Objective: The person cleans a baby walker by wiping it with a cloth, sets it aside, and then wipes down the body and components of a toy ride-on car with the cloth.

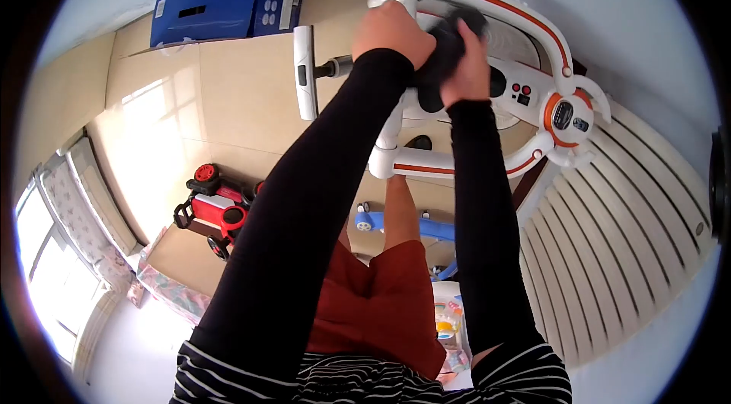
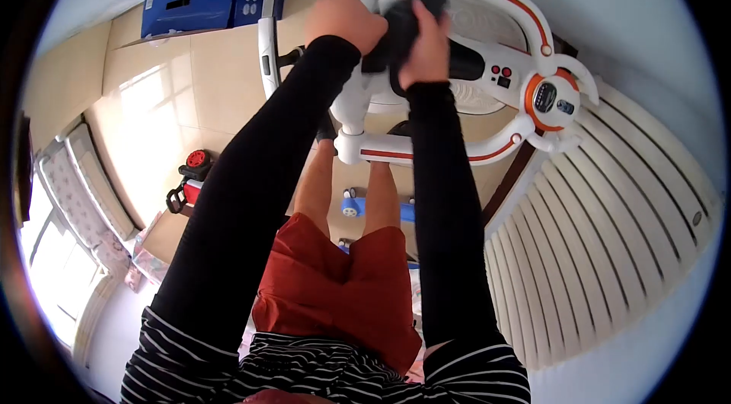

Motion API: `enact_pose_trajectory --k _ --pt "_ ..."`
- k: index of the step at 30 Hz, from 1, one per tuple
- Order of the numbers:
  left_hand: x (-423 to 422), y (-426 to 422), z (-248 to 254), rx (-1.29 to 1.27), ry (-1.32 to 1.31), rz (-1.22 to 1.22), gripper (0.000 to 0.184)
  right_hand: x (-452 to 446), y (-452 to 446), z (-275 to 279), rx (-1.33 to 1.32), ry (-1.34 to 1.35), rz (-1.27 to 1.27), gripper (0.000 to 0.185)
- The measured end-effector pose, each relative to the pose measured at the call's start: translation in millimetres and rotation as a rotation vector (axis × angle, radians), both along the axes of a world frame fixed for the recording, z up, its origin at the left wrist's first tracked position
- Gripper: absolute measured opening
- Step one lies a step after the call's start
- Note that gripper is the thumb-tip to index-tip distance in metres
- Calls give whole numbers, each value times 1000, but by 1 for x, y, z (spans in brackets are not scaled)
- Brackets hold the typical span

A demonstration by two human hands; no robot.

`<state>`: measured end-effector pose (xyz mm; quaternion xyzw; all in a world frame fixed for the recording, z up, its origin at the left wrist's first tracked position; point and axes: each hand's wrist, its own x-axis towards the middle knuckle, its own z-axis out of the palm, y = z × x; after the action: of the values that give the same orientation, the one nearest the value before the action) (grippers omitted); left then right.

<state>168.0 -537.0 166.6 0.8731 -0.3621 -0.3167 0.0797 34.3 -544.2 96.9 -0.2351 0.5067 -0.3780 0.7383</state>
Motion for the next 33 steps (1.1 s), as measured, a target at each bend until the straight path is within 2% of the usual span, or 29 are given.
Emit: enact_pose_trajectory --k 1,3,4,5,6,7,9,12,13,16,17,20,22,24,26,27,28,29,31,33 --pt "-1 -1 -1 -7 -21 8 40 10 4 -8 -256 73 93 48" --pt "0 1 0 -5 -42 -33 42 22 20 -11 -219 73 88 43" --pt "1 2 -1 0 -51 -45 43 15 28 -28 -61 13 42 40" --pt "3 2 -5 4 -60 -59 44 3 50 -53 -198 213 140 39" --pt "3 2 -7 8 -71 -72 45 -12 65 -38 -266 432 433 39" --pt "1 -2 5 64 -49 -81 40 -14 80 -29 -79 279 337 39" --pt "-1 -5 3 36 -70 -26 41 -16 67 15 251 231 391 40" --pt "-3 -7 -1 45 -82 -22 42 -18 32 -15 -143 408 535 38" --pt "-3 -9 -3 48 -87 -30 42 -15 27 -22 -182 294 446 36" --pt "-2 -8 -10 12 -137 -59 42 -24 60 -50 -457 526 567 36" --pt "-3 -8 -6 23 -127 -45 43 -29 72 -67 -204 296 522 37" --pt "0 -9 -10 53 -141 -88 43 -70 47 -18 -479 844 984 35" --pt "-3 -9 -6 60 -129 -92 44 -105 43 13 -457 937 1082 33" --pt "-2 -13 -7 50 -130 -87 44 -112 72 36 -431 881 528 27" --pt "-3 -10 -11 43 -144 -85 44 -94 104 58 -222 792 275 27" --pt "-3 -10 -11 49 -152 -84 44 -78 119 66 -239 697 217 29" --pt "-3 -11 -11 50 -163 -85 44 -66 144 45 -447 821 278 35" --pt "-3 -11 -12 53 -173 -88 44 -48 156 48 -566 860 366 44" --pt "-4 -9 -12 27 -164 -87 49 -16 175 42 -550 884 318 71" --pt "0 -11 -16 -2 -187 -108 52 -8 179 35 -620 878 264 70"
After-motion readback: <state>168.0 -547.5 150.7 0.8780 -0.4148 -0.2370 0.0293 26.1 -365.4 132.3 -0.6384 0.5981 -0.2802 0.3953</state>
